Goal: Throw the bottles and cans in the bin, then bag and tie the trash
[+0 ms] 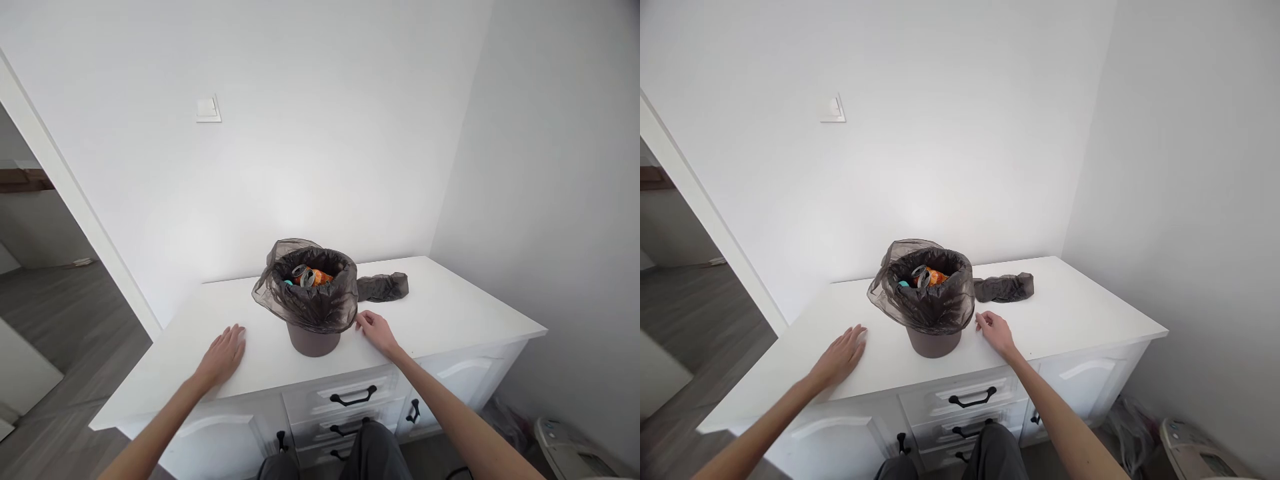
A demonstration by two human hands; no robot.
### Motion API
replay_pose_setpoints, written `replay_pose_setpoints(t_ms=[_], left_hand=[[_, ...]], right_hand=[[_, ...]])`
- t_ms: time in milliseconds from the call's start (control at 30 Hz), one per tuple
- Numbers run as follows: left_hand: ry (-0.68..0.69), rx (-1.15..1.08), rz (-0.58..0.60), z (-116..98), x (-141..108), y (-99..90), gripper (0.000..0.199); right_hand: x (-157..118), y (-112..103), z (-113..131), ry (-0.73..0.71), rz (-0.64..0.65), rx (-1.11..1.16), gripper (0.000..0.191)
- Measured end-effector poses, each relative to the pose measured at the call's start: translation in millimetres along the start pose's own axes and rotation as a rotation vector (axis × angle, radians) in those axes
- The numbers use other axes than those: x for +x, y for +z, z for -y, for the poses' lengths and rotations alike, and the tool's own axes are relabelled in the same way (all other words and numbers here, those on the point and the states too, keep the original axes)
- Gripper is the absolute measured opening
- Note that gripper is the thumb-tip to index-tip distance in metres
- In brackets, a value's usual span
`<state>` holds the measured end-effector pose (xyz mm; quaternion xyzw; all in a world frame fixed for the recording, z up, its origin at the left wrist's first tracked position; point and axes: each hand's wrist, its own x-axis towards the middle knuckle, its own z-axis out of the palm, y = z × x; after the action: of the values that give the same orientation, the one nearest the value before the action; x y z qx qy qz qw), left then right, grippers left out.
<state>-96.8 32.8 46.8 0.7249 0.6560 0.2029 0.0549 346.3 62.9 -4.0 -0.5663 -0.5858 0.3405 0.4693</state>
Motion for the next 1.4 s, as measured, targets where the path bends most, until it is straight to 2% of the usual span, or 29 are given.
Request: replay_pose_setpoints(t_ms=[67,133,233,333,400,500,633,767,967,1033,1200,1333,1400], left_hand=[[-0.007,-0.045,0.028,-11.7,14.4,-23.7,0.058],[-0.013,-0.088,-0.007,-31.3,33.3,-50.3,0.063],[0.002,-0.19,-0.064,-78.5,60.2,-85.9,0.068],[-0.018,-0.377,-0.065,-135.9,74.1,-108.3,0.072],[-0.05,-0.401,-0.049,-167.4,75.9,-116.0,0.078],[-0.041,-0.306,-0.043,-191.4,75.5,-123.6,0.08],[0.041,-0.097,-0.055,-191.9,86.7,-138.4,0.053],[0.064,-0.065,-0.09,-195.1,107.1,-153.2,0.036],[0.051,-0.119,-0.246,-210.0,114.4,-177.5,0.051],[0.034,-0.151,-0.303,-208.0,110.8,-189.9,0.055],[-0.051,-0.325,-0.396,-191.5,96.3,-212.5,0.048],[-0.073,-0.584,-0.282,-180.6,76.0,-219.1,0.04],[-0.059,-0.64,-0.242,-174.9,64.3,-221.9,0.04]], right_hand=[[1.5,-3.1,15.0,0.027,0.089,0.173,0.05],[6.4,-8.7,35.6,0.09,0.165,0.435,0.054],[16.2,-22.0,72.3,0.142,0.235,0.713,0.054],[21.5,-37.3,108.0,0.108,0.287,0.735,0.042],[20.6,-46.4,128.1,0.096,0.292,0.737,0.032],[16.8,-56.8,151.2,0.117,0.254,0.736,0.026],[19.6,-67.5,172.5,0.162,0.168,0.653,0.025],[30.9,-82.1,195.3,0.147,0.104,0.618,0.028],[30.2,-114.5,234.6,-0.034,0.016,0.533,0.04],[26.0,-125.3,241.9,-0.029,-0.014,0.503,0.042],[17.8,-149.3,240.8,0.119,0.0,0.539,0.038],[8.3,-162.9,231.2,0.186,0.012,0.61,0.039],[-1.7,-167.2,225.7,0.205,0.011,0.619,0.039]])
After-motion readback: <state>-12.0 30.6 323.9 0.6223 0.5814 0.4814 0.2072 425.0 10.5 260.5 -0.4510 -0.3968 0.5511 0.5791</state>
